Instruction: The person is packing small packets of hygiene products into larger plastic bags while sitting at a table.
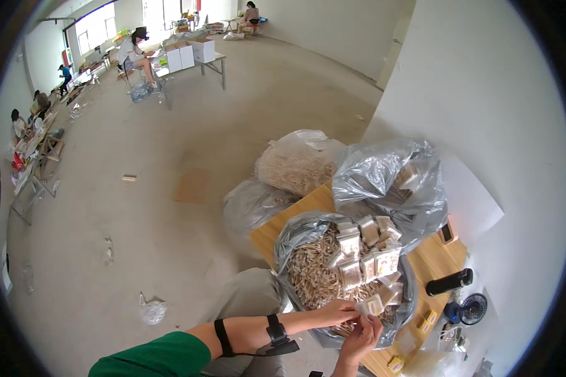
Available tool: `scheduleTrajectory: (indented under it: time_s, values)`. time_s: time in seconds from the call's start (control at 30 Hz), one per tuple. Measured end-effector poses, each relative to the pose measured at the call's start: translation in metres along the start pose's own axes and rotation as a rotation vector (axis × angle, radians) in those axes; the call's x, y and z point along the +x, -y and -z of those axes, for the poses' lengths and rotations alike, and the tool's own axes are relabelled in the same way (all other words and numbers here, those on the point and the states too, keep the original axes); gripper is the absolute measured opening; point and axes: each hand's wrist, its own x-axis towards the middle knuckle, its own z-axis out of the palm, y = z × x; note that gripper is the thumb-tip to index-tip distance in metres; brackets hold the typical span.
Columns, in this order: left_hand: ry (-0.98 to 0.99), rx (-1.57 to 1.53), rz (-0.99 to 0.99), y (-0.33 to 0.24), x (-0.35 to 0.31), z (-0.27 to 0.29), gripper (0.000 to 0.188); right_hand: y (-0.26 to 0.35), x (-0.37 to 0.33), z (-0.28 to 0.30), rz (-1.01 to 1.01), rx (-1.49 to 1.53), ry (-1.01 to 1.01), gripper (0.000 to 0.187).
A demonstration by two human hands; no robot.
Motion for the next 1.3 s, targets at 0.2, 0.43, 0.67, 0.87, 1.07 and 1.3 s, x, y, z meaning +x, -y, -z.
scheduleTrajectory:
  time_s: [0.2,0.43,0.67,0.87,1.07,1.3]
  values:
    - [-0.124,0.226,-0.184,0.024,0.008,0.006,0.019,0.011,0.004,0.007,-0.041,-0.069,0.176,0.016]
    - [-0.076,0.396,-0.428,0.026,0.007,0.006,0.009,0.006,0.006,0.0,-0.148,-0.06,0.224,0.031]
    - [-0.046,0.519,-0.528,0.006,0.01,0.019,0.005,0.0,0.013,-0.006,-0.063,-0.06,0.244,0.027]
    - [-0.008,0.524,-0.462,0.007,0.008,0.014,0.005,-0.001,0.017,0.004,-0.175,-0.019,0.269,0.023]
    - [0.015,0.581,-0.459,0.015,0.009,0.015,0.008,-0.01,0.017,0.011,-0.255,0.003,0.247,0.02]
    - [0.013,0.495,-0.379,0.012,0.008,0.013,0.008,-0.003,0.018,0.004,-0.29,0.054,0.182,0.028]
